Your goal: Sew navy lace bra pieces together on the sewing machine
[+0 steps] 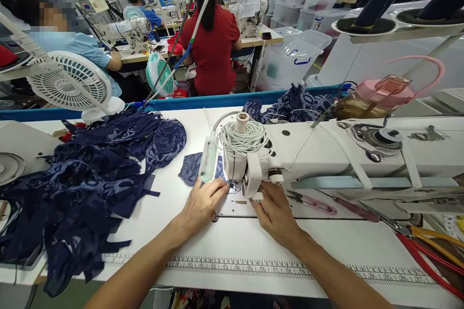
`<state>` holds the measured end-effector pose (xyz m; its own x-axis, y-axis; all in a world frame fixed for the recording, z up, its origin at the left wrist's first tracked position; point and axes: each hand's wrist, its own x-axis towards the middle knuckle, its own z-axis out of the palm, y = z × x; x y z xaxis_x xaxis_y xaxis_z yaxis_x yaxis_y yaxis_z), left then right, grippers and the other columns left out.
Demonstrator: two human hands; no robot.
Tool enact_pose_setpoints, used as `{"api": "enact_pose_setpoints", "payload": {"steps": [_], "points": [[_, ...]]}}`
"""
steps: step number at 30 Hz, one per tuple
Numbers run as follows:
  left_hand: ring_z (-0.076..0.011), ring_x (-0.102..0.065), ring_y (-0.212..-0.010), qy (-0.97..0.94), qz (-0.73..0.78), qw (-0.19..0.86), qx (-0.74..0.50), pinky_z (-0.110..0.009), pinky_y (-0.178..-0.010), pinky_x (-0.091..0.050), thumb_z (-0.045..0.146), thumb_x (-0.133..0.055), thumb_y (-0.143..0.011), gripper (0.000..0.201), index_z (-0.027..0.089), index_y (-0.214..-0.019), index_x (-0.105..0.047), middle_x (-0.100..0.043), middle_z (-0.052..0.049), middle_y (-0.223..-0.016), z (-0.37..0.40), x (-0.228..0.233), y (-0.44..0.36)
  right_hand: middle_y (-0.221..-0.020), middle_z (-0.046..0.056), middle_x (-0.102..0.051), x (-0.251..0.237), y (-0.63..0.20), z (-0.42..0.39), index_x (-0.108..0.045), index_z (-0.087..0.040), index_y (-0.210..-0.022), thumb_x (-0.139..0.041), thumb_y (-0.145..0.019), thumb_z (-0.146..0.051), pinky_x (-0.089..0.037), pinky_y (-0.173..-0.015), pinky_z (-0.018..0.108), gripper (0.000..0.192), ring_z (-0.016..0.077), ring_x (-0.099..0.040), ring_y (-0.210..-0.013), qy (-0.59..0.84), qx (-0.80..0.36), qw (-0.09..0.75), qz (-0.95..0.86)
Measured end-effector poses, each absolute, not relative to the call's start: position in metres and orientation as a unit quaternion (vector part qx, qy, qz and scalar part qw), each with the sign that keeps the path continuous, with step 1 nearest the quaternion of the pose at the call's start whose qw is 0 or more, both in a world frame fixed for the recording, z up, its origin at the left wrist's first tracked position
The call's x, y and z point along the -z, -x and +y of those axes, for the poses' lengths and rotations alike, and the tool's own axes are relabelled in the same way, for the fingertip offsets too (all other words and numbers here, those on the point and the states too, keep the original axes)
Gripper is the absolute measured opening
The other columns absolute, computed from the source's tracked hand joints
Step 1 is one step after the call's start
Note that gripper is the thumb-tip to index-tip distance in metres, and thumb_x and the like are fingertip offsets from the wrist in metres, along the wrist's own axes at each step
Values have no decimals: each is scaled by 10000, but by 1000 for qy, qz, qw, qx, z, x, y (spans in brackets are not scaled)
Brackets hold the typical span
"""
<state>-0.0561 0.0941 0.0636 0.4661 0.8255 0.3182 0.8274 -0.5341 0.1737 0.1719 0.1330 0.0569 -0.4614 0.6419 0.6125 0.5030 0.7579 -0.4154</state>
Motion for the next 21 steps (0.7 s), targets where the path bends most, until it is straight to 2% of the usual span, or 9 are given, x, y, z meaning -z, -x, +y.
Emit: {"api": "enact_pose_setpoints", "payload": {"steps": [7,14,21], "points": [[-244,-593,-1044,851,-471,-4,232,-421,-834,-509,-97,-370,-659,605,141,-1194,-522,-643,-105,-984,95,-60,56,-831,40,-543,-55,-169,133,-548,-208,-768,-490,-917,-113,-417,-772,378,186,181,-512,-798,321,-86,393,-857],[-232,-601,-1044,857,-464,-8,224,-396,-844,-524,-115,-354,-690,561,156,-1139,-553,-637,-119,-1028,96,-58,57,-890,59,-608,-52,-170,132,-627,-220,-916,-484,-940,-149,-422,-819,394,162,195,-555,-873,324,-89,361,-870],[-250,-592,-1026,861,-457,6,222,-388,-787,-528,-110,-370,-661,602,133,-1180,-550,-638,-135,-1035,99,-55,58,-896,68,-607,-50,-171,132,-637,-213,-830,-486,-940,-162,-417,-822,400,194,205,-561,-887,321,-90,353,-874]]}}
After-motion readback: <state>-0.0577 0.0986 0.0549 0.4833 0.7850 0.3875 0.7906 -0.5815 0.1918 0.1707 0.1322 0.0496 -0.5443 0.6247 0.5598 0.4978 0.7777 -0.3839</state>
